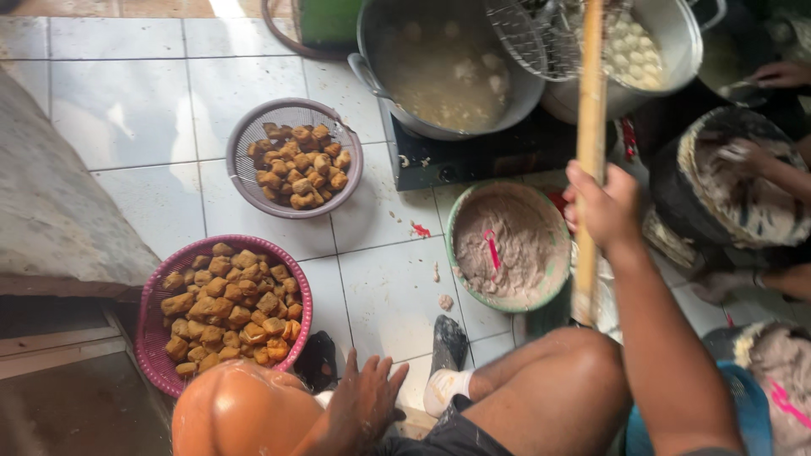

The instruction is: The person sits on the floor coating fried tofu pieces with batter. They take pieces from a basket, spread batter over each piece with a spatula, and place coated pieces into a bowl, with pots of hot oil nearby.

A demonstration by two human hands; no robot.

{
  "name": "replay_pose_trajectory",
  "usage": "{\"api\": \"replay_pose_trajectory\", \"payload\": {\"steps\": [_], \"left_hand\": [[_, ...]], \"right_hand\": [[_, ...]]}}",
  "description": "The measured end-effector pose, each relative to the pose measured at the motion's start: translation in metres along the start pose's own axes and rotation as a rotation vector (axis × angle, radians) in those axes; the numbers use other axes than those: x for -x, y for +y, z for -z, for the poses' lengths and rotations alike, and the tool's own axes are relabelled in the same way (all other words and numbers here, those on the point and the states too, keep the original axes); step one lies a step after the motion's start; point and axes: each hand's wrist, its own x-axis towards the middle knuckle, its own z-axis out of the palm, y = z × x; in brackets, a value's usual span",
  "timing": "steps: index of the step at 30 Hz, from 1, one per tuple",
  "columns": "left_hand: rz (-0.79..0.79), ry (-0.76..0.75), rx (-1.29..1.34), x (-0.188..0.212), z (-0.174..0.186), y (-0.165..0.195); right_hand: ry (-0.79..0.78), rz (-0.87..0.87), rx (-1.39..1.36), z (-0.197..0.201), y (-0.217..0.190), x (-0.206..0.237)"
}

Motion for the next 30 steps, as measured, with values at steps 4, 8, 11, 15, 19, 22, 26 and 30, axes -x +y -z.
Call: {"api": "replay_pose_trajectory", "payload": {"steps": [4, 8, 11, 15, 19, 22, 26, 30], "left_hand": [[0.065, 0.028, 0.092, -0.013, -0.039, 0.0], [0.008, 0.098, 0.078, -0.02, -0.065, -0.004], [-0.048, 0.238, 0.105, -0.023, -0.076, -0.005], [-0.074, 0.294, 0.133, -0.023, -0.079, -0.006], [-0.071, 0.415, 0.086, -0.024, -0.077, -0.006], [-0.079, 0.512, 0.038, -0.024, -0.074, -0.006], [-0.097, 0.533, 0.015, -0.022, -0.074, -0.007], [-0.067, 0.741, -0.314, -0.019, -0.078, -0.007]], "right_hand": [[-0.073, -0.167, -0.216, -0.107, 0.013, -0.083], [-0.007, -0.266, -0.307, -0.176, 0.028, -0.115], [0.079, -0.238, -0.284, -0.201, 0.033, -0.118], [0.173, -0.24, -0.271, -0.226, 0.028, -0.125], [0.17, -0.258, -0.335, -0.257, 0.019, -0.137], [0.171, -0.253, -0.373, -0.28, 0.011, -0.139], [0.172, -0.3, -0.376, -0.306, 0.007, -0.131], [0.095, -0.324, -0.341, -0.311, 0.015, -0.116]]}}
